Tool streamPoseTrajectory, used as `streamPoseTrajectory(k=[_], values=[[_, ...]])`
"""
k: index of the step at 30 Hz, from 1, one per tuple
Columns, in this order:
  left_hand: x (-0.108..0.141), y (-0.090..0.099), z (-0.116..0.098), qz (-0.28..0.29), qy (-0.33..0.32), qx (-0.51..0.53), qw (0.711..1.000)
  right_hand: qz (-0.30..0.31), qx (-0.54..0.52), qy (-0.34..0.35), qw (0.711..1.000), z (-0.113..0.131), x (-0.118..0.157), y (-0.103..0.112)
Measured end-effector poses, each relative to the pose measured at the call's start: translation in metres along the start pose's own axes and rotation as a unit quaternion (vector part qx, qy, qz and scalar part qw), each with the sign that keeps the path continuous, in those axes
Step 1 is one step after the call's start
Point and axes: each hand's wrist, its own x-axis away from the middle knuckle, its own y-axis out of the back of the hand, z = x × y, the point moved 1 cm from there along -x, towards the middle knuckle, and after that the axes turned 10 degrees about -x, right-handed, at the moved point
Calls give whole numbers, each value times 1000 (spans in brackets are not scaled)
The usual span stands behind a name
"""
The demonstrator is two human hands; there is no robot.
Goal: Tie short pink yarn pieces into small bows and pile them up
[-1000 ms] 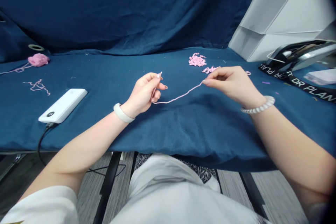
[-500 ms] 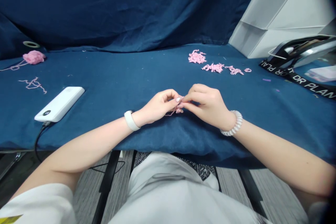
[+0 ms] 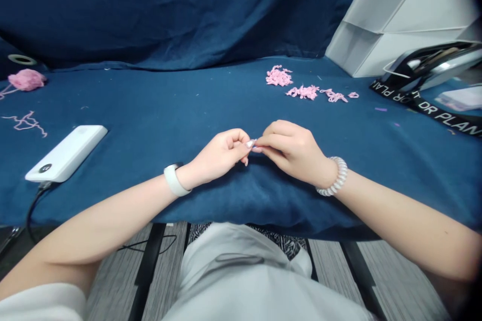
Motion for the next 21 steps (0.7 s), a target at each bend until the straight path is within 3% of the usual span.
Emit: streamPoseTrajectory(k=[5,21], values=[[0,4,3,-19,-7,-7,1000,-13,-7,-7,1000,-3,-1,5],[-1,3,7,-16,54,-10,998,-49,-65,-21,996,4,-4,3]])
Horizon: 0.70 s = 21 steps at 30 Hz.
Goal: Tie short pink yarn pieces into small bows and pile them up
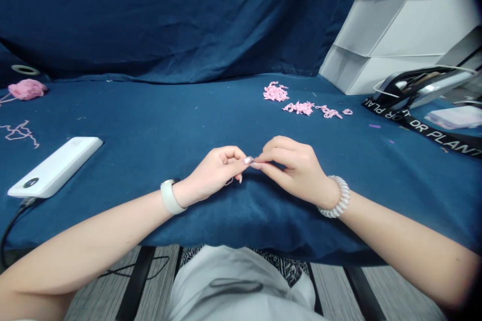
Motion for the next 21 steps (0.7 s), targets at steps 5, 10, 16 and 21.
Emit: streamPoseTrajectory(k=[5,10,16,21], values=[[1,1,2,11,2,13,1000,-4,-3,5,1000,0,1,-1],[0,2,3,32,24,54,998,-12,-11,-3,1000,-1,1,-1],[-1,2,4,71,43,73,994,20,-55,-44,997,-2,1,-1],[-1,4,6,75,44,54,995,37,-79,-17,996,-1,0,-2]])
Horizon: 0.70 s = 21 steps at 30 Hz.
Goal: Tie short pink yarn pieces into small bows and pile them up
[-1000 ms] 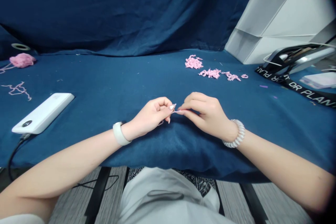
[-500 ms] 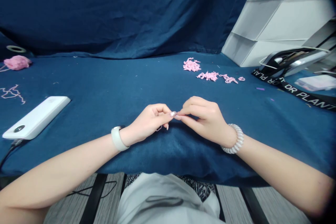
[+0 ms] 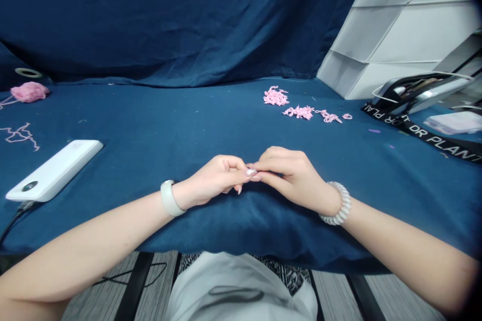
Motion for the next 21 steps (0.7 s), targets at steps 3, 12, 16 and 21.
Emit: streamPoseTrajectory(k=[3,12,16,21], values=[[-1,-1,1,-3,5,2,1000,-9,-19,-4,1000,1,0,-1],[21,49,-27,-133,-112,-219,960,-53,2,-76,996,-3,-1,1],[65,178,-43,-409,-72,-494,764,-45,23,-106,993,-13,1,0],[145,345,20,-533,243,-483,651,-3,21,-129,991,-21,5,-7]])
